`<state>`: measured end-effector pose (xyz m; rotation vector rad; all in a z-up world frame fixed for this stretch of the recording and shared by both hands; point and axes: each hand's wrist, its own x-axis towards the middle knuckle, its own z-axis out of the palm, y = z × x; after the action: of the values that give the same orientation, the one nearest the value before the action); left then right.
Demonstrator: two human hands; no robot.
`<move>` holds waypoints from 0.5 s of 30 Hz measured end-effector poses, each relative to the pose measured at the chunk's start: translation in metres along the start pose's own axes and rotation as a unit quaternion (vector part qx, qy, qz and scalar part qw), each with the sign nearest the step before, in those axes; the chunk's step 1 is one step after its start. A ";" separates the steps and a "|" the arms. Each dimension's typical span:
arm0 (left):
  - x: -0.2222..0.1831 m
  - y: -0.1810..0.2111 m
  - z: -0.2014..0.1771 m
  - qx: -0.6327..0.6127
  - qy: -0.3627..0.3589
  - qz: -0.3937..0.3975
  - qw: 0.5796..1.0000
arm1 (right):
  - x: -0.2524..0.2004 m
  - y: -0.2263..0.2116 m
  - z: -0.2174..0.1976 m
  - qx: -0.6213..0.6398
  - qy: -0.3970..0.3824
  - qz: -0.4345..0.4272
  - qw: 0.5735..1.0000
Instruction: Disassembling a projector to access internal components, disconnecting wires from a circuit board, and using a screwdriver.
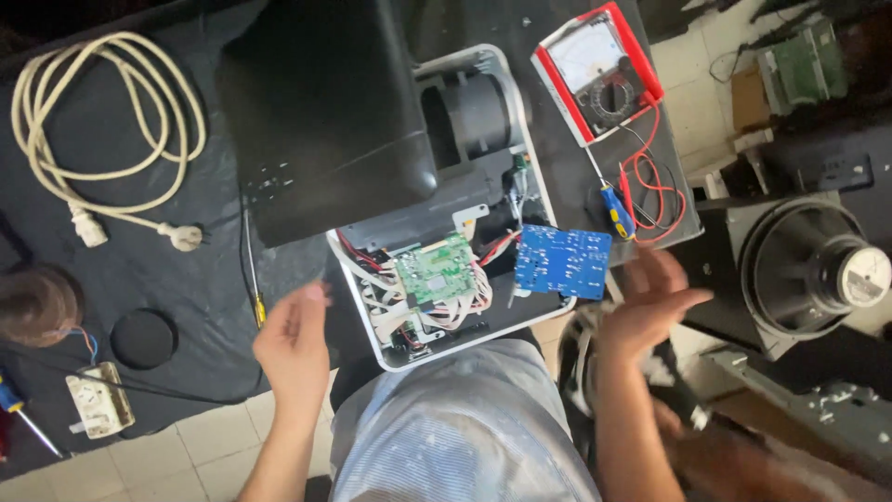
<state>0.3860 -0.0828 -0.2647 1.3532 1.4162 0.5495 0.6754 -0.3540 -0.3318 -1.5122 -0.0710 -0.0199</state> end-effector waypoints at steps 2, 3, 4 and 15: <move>0.004 0.018 -0.001 -0.012 0.034 0.019 0.999 | 0.035 -0.042 0.020 -0.002 0.057 0.003 0.998; 0.003 0.026 -0.001 0.006 0.057 0.078 0.995 | 0.052 -0.058 0.031 -0.012 0.034 0.000 0.999; 0.005 0.034 0.002 0.022 0.084 0.137 0.987 | 0.075 -0.075 0.044 -0.019 0.007 -0.005 1.000; -0.031 -0.007 0.045 -0.156 0.400 0.042 0.902 | 0.191 -0.105 0.339 -0.215 -0.680 0.085 0.696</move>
<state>0.4165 -0.1272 -0.2752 0.9509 1.8040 1.4436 0.8480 -0.0159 -0.1966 -1.6744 -1.1891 1.3421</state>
